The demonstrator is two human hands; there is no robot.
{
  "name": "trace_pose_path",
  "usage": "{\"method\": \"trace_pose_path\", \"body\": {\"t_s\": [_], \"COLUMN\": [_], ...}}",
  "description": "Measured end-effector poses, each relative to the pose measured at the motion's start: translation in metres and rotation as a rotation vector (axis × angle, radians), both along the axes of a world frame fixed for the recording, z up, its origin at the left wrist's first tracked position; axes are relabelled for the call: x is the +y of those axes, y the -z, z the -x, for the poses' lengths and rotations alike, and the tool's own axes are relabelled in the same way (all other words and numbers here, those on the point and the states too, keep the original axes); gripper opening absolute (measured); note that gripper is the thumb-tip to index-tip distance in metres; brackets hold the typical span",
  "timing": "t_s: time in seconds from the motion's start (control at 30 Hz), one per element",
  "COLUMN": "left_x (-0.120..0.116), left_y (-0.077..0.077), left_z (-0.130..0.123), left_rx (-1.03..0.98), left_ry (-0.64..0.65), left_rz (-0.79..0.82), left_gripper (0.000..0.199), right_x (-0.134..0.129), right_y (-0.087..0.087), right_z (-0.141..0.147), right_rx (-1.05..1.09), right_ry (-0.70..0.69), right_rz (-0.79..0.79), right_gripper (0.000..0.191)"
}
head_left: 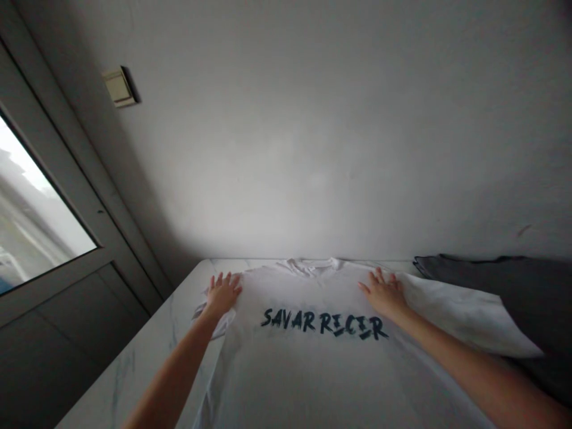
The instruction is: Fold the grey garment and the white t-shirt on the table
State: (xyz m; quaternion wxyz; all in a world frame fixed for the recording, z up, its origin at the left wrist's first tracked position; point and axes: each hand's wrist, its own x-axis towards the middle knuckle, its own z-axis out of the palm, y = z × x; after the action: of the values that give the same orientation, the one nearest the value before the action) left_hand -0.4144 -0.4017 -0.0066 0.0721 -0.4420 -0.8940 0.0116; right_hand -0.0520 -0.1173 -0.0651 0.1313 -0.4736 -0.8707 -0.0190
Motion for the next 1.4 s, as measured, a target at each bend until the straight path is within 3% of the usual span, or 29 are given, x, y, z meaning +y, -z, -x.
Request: {"method": "trace_pose_path", "body": {"t_s": [0.17, 0.23, 0.33, 0.43, 0.53, 0.67, 0.8, 0.9, 1.0, 1.13, 1.2, 1.27, 1.4], "left_x": [-0.024, -0.039, -0.058, -0.063, -0.058, -0.051, -0.055, -0.047, -0.015, 0.032, 0.032, 0.015, -0.039], "left_y": [-0.009, -0.008, -0.008, -0.007, -0.005, -0.003, -0.009, -0.019, -0.017, 0.013, 0.03, 0.04, 0.034], "left_z": [0.003, 0.008, 0.019, 0.024, 0.021, 0.019, 0.022, 0.014, -0.026, -0.127, -0.164, -0.172, -0.13], "left_rx": [0.016, -0.003, -0.017, -0.019, -0.023, -0.022, 0.027, 0.177, 0.249, 0.055, -0.079, -0.124, -0.037], "left_ry": [-0.198, -0.305, -0.453, -0.493, -0.409, -0.332, -0.296, -0.24, -0.124, 0.227, 0.417, 0.483, 0.384], "left_rz": [-0.059, -0.075, -0.111, -0.147, -0.172, -0.173, -0.146, -0.164, -0.188, -0.115, -0.088, -0.076, -0.004], "left_gripper": [0.053, 0.055, 0.058, 0.05, 0.039, 0.039, 0.037, 0.038, 0.042, 0.045, 0.05, 0.053, 0.051], "right_x": [-0.113, -0.15, -0.175, -0.178, -0.175, -0.174, -0.176, -0.181, -0.188, -0.193, -0.189, -0.176, -0.135], "right_y": [-0.017, -0.02, -0.022, -0.018, -0.009, 0.0, -0.006, -0.016, -0.024, -0.027, -0.025, -0.022, -0.023], "right_z": [0.053, 0.06, 0.058, 0.056, 0.056, 0.055, 0.053, 0.054, 0.063, 0.071, 0.059, 0.029, -0.061], "right_rx": [0.059, 0.042, 0.027, 0.02, 0.045, 0.085, 0.074, 0.054, 0.087, 0.157, 0.173, 0.162, 0.07], "right_ry": [-0.529, -0.599, -0.591, -0.553, -0.551, -0.571, -0.555, -0.535, -0.5, -0.401, -0.368, -0.325, -0.116], "right_rz": [0.152, 0.242, 0.289, 0.258, 0.198, 0.147, 0.164, 0.219, 0.252, 0.244, 0.227, 0.194, 0.11], "right_gripper": [0.06, 0.062, 0.062, 0.063, 0.063, 0.061, 0.062, 0.064, 0.064, 0.055, 0.052, 0.051, 0.051]}}
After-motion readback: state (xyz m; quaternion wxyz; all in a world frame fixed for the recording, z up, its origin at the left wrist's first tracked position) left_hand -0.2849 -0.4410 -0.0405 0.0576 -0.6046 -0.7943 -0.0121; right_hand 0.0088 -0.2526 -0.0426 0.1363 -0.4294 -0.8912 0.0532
